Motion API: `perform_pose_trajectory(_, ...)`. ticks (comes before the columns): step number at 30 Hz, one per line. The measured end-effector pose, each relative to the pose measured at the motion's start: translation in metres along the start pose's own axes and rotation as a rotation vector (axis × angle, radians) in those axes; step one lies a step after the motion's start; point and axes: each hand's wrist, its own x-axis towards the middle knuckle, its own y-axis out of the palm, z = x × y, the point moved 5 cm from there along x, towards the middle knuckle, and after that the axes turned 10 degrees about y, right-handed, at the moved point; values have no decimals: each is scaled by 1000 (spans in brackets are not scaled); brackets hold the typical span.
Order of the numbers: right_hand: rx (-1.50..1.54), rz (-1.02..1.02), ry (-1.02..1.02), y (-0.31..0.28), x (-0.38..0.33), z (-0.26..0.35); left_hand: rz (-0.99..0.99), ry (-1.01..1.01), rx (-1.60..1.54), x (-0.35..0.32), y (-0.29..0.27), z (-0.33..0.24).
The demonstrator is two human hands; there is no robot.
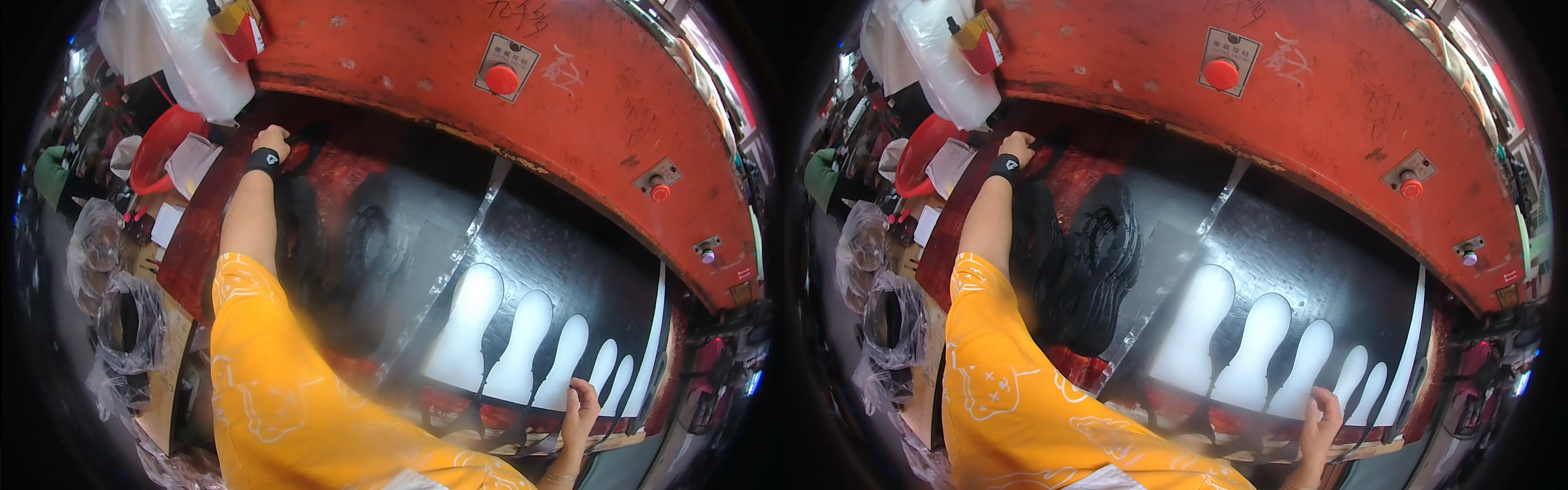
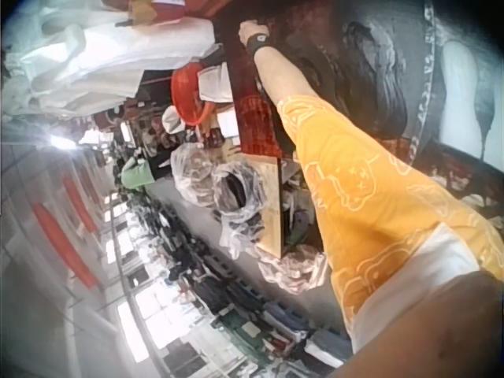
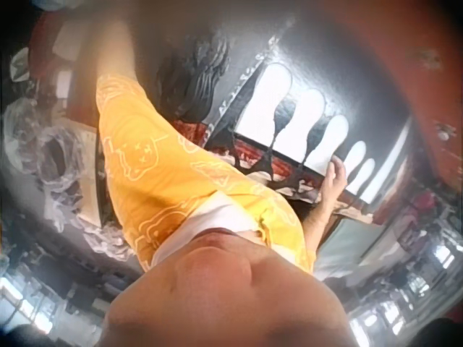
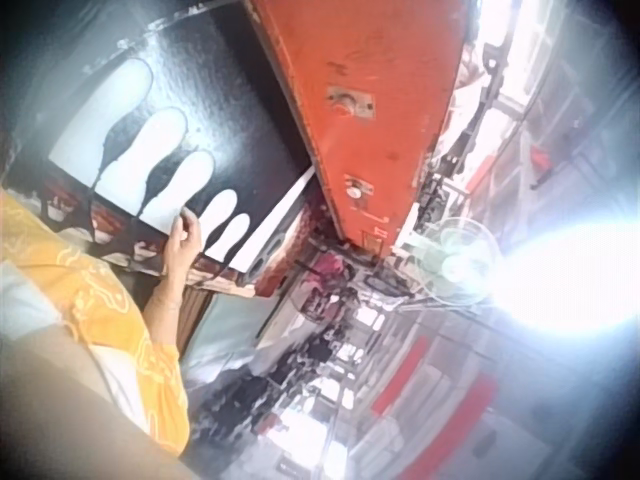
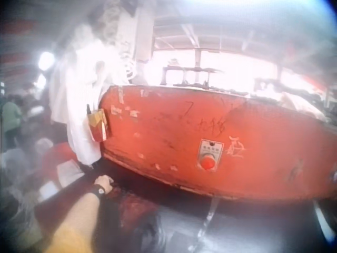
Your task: The person feeds black rubber shoe sole parts through a red roller machine, pressing and aligning them by hand. They then use green shears to trim edges and place the finished pieces into a plastic bag on the table.
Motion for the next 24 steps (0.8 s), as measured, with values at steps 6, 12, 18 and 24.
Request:
perform_pose_trajectory(6,-193,-38,-144,12,2,14,-181,492,0,12,7,-90)
perform_pose_trajectory(12,-262,-203,-234,-32,28,14,-5,405,273,-28,-19,-135)
perform_pose_trajectory(18,-730,-246,-55,-34,87,-41,-45,1192,-510,-195,-22,-292)
perform_pose_trajectory(24,-717,-359,-215,-34,65,-48,140,1148,-66,-282,49,-371)
